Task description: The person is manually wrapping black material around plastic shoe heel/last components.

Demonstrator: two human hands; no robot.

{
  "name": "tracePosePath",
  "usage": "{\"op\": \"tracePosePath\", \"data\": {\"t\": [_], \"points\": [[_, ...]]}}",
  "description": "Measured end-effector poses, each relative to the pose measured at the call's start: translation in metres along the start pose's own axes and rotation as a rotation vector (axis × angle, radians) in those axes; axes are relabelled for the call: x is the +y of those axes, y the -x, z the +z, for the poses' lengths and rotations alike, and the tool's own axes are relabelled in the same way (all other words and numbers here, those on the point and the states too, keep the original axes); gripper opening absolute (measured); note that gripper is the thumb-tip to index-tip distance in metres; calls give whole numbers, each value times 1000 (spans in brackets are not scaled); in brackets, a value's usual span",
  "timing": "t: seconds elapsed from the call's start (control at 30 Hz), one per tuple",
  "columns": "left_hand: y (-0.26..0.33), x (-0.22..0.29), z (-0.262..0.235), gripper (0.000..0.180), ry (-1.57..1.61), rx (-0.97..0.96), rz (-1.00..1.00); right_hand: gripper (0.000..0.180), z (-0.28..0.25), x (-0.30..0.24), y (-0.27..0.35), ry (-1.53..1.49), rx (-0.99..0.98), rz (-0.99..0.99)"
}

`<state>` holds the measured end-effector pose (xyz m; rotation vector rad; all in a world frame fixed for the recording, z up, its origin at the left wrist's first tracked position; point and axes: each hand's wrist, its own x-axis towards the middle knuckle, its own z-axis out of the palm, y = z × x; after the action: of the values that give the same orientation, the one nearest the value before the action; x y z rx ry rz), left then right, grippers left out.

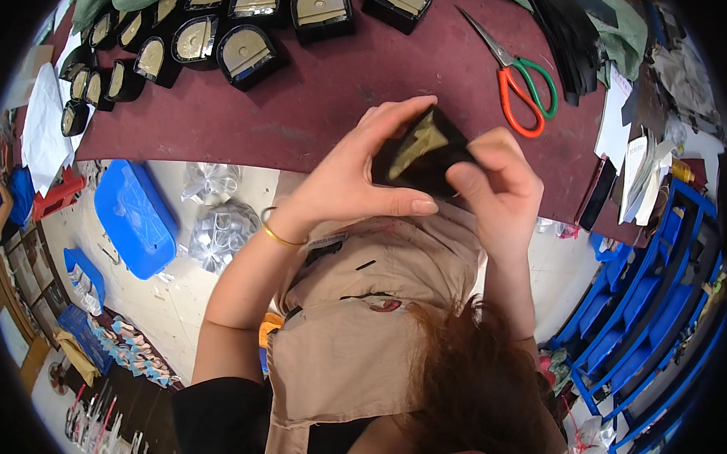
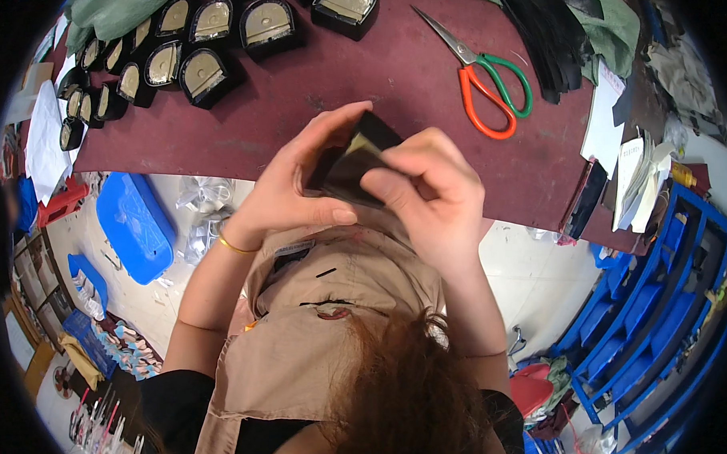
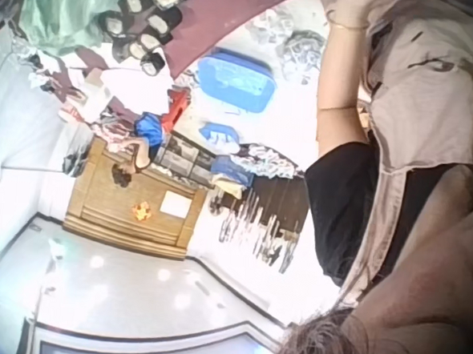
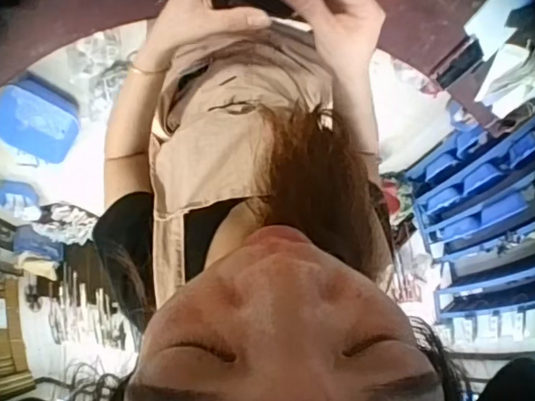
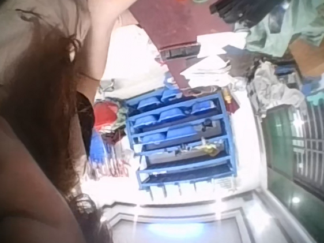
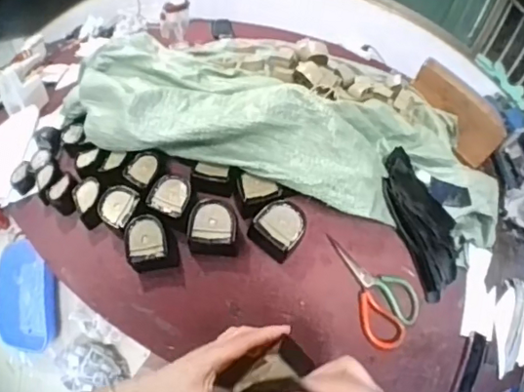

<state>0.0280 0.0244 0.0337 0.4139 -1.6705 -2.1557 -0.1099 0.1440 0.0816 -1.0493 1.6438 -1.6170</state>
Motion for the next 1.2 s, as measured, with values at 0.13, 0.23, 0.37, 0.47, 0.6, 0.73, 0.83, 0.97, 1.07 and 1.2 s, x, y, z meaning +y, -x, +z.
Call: {"op": "tracePosePath", "data": {"t": [0.13, 0.23, 0.37, 0.47, 0.6, 0.73, 0.83, 0.97, 1.07, 1.2], "points": [[-2, 3, 0, 73, -78, -10, 95, 22, -3, 2, 6, 48, -66, 19], [0, 8, 1, 74, -265, 11, 252, 22, -5, 0, 7, -24, -45, 130], [1, 8, 1, 72, -374, 21, 363, 22, -8, 2, 8, -35, -56, 177], [-1, 11, 2, 67, -443, 4, 465, 36, -21, 21, 9, -158, -166, 243], [-7, 22, 2, 58, -567, -163, 490, 90, -35, 32, -6, -197, -349, 401], [-13, 19, 5, 80, -764, -257, 477, 90, -25, 15, -13, -132, -301, 313], [-8, -20, 22, 69, 302, 45, 8, 73, -2, 31, -19, -226, 23, 179], [-13, -38, 44, 54, 411, 283, 13, 61, 20, 34, -15, -116, -18, 61], [-17, -34, 50, 52, 64, 453, 137, 60, 22, 54, -10, -127, 43, 121], [-19, -42, 42, 63, 120, 537, 98, 65, 18, 50, -19, -870, -82, 239]]}}
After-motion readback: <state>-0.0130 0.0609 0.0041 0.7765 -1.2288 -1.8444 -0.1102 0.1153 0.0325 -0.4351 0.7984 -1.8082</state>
